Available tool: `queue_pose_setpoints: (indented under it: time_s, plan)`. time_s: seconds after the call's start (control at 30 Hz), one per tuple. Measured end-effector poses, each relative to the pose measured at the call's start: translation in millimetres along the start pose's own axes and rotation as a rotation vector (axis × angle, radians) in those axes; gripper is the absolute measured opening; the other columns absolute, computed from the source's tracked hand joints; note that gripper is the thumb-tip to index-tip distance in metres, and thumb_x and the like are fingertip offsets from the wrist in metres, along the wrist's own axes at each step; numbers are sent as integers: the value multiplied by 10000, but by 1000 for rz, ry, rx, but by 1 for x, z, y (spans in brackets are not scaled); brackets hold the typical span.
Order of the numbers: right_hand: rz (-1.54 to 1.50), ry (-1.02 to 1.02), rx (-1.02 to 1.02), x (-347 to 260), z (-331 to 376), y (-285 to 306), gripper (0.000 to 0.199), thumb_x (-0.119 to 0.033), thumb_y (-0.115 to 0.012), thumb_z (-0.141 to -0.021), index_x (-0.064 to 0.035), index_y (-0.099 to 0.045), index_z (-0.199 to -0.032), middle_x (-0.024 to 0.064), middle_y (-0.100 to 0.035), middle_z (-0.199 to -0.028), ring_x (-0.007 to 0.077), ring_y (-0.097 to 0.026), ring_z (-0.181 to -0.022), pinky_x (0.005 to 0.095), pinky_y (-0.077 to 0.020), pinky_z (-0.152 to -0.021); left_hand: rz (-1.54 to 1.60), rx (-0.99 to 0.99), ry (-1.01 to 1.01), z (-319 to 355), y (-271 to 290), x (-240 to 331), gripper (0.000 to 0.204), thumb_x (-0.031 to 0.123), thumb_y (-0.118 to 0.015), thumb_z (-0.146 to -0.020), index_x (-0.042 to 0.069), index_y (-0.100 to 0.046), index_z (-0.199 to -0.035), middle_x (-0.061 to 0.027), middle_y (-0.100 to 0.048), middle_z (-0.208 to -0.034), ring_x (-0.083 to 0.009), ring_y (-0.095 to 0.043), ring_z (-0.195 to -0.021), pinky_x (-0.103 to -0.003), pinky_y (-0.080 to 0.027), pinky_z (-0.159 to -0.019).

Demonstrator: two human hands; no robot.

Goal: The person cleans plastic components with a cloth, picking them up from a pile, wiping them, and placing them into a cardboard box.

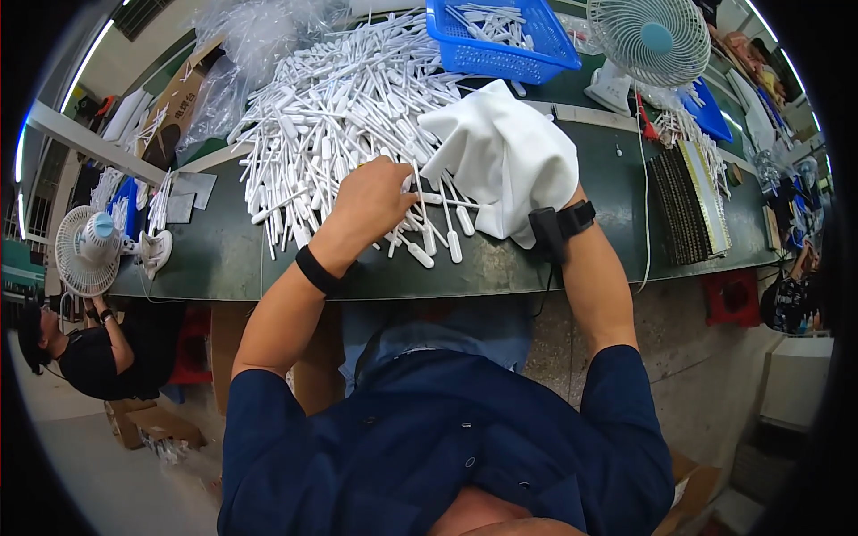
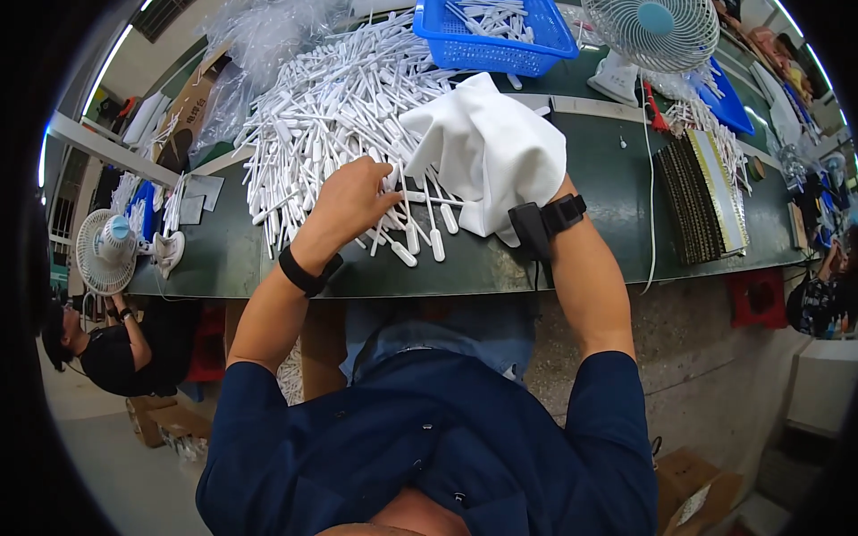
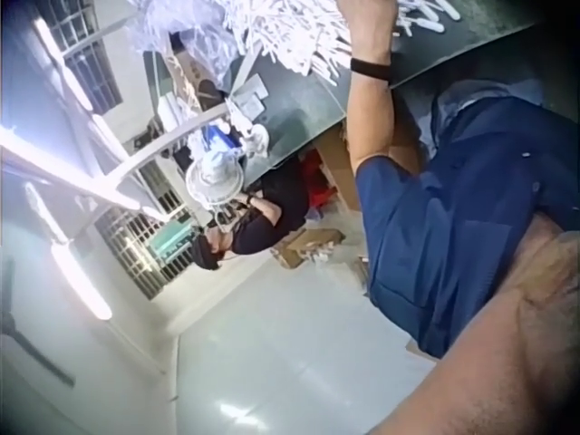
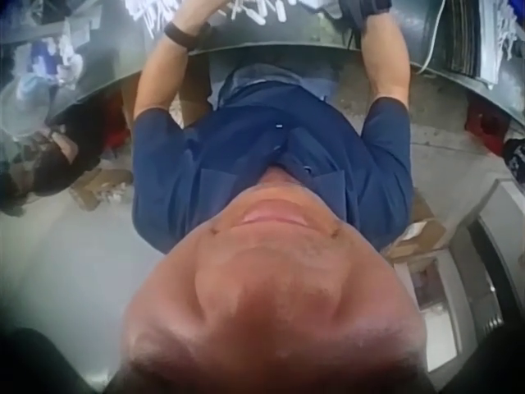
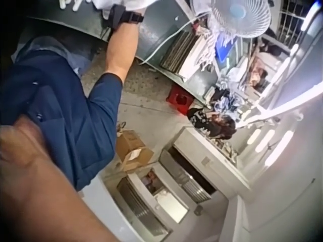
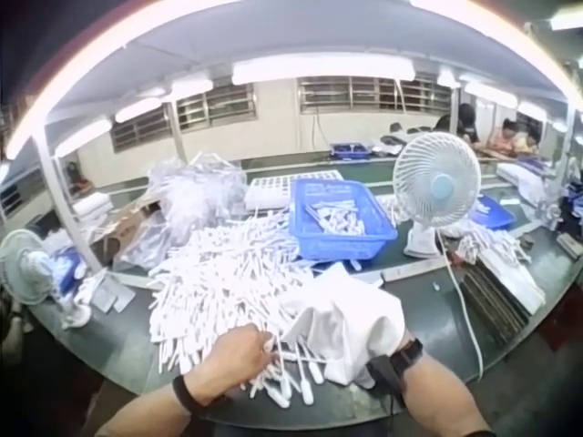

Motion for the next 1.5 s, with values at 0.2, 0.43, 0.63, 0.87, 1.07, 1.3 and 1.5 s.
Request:
queue_pose_setpoints:
  time_s: [0.2,0.43,0.63,0.87,1.07,1.3,1.5]
  plan:
    - [103,199,-65,0,16,-10,322,-213,-577,-1020,13,-618,-1246,53,-673,-1074,93,-607,-884,247,-505,-745,-57,-103,131,-4,5,-4,155,162,-666,-805,39,-710,-889,-158,-667,-870,-373,-641,-852,-477,-518,-758]
    - [237,355,-57,-1,25,0,335,-98,-622,-987,35,-604,-1294,76,-671,-1164,124,-633,-979,263,-520,-837,145,177,-63,-6,35,8,106,124,-656,-815,36,-697,-773,-108,-650,-842,-316,-635,-800,-430,-509,-701]
    - [1075,648,-157,-1,26,-17,355,-86,-620,-976,16,-590,-1315,88,-664,-1187,149,-636,-1018,282,-528,-888,107,218,-388,-13,25,25,73,57,-711,-817,22,-691,-756,-68,-642,-877,-259,-642,-776,-363,-512,-653]
    - [-125,63,-237,34,11,23,397,-61,-605,-965,1,-548,-1353,99,-653,-1233,161,-628,-1072,301,-526,-931,145,424,-415,-22,32,24,12,52,-723,-821,47,-712,-822,-86,-675,-954,-230,-661,-835,-340,-520,-696]
    - [9,85,-236,31,8,18,416,-71,-614,-958,-5,-539,-1362,93,-639,-1252,161,-626,-1080,303,-524,-944,806,371,-88,-18,40,-5,63,21,-739,-865,7,-707,-918,-53,-690,-1006,-134,-667,-858,-266,-534,-736]
    - [106,159,-252,26,17,15,372,-56,-620,-946,40,-564,-1302,107,-663,-1191,172,-651,-1018,300,-550,-870,1008,268,93,-14,43,2,131,-7,-714,-898,-42,-683,-1020,-81,-700,-977,-110,-680,-782,-234,-553,-767]
    - [411,292,-247,29,17,20,461,-67,-653,-932,12,-523,-1367,102,-647,-1233,167,-640,-1040,301,-531,-904,1227,359,51,-15,53,-8,154,5,-726,-892,-33,-710,-1040,-74,-728,-926,-130,-683,-774,-241,-559,-740]
Point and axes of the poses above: each hand's wrist, its own z-axis away from the middle knuckle, its own y-axis out of the back of the hand, x = y × z, the point moved 3 cm from there along -z, towards the middle knuckle
